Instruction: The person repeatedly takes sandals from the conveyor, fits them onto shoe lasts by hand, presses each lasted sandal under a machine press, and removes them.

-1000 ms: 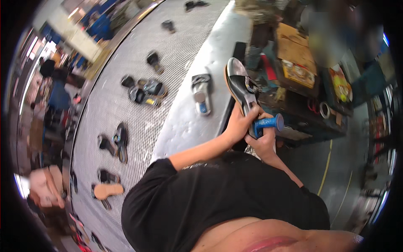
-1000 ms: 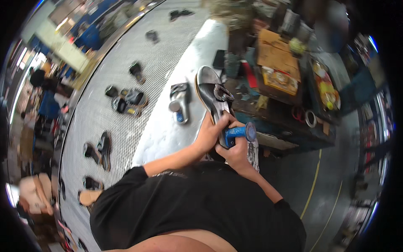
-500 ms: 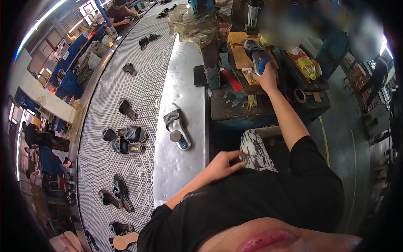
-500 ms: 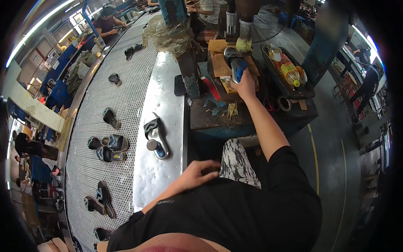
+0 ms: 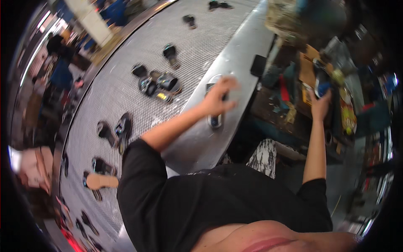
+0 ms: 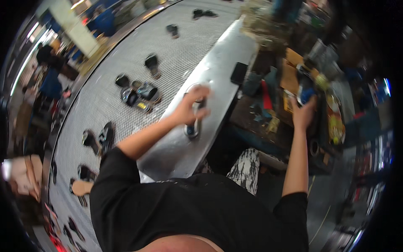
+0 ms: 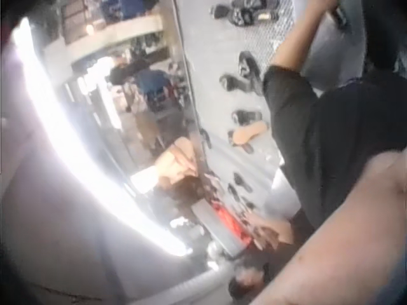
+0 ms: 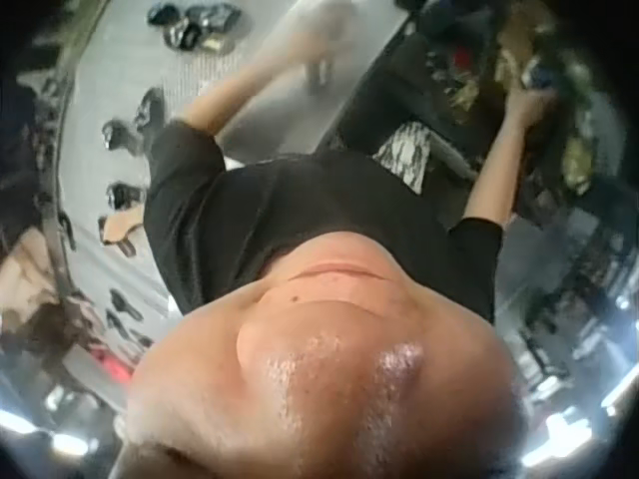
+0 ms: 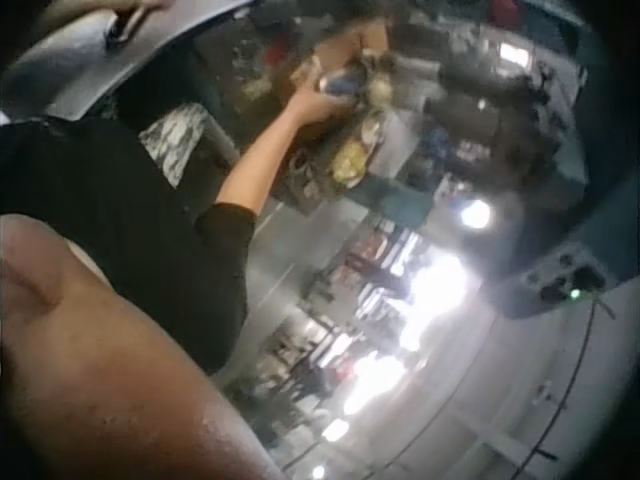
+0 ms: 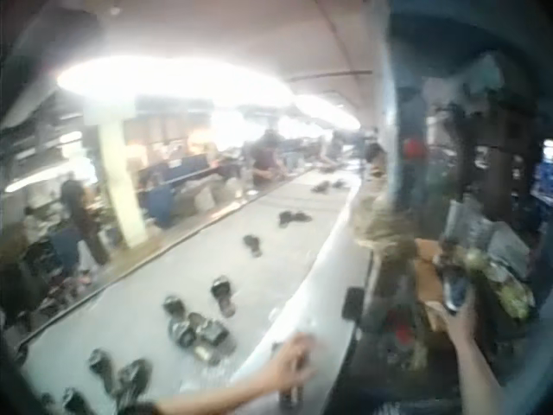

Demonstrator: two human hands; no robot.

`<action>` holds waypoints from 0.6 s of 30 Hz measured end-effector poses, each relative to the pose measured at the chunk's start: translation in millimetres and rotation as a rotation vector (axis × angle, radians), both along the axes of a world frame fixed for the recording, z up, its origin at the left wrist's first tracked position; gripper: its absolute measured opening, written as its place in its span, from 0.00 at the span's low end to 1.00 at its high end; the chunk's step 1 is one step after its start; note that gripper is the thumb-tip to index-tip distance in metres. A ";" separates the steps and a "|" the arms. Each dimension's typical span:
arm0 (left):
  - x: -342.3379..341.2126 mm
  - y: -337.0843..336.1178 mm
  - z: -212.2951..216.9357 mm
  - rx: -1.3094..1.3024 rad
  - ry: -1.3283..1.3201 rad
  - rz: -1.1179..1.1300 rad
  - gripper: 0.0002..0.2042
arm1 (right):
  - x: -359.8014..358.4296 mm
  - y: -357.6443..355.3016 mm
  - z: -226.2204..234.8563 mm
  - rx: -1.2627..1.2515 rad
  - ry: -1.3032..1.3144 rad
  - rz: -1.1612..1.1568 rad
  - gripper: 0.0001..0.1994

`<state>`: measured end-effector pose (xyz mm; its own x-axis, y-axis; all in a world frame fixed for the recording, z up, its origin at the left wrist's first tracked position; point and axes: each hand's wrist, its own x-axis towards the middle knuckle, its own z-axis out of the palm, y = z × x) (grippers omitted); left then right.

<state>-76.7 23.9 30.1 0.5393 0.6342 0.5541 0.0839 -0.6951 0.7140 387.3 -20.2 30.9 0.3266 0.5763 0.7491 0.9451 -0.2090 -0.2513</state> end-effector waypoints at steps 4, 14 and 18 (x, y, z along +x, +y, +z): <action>-54.0 160.1 -32.1 0.030 0.630 0.629 0.38 | -9.6 -10.1 32.7 0.003 0.354 0.080 0.42; -134.7 183.3 -94.9 -0.271 0.886 0.860 0.42 | 20.5 -2.2 85.1 -0.157 0.256 -0.005 0.37; -152.2 92.5 -74.4 -0.139 0.952 0.641 0.45 | 64.9 -2.1 87.0 -0.218 0.216 0.016 0.35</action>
<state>-228.9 116.4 -44.2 0.2585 0.9660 -0.0001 0.9379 -0.2510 0.2397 452.1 -22.3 118.0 0.4547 0.7220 0.5215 0.8781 -0.2654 -0.3981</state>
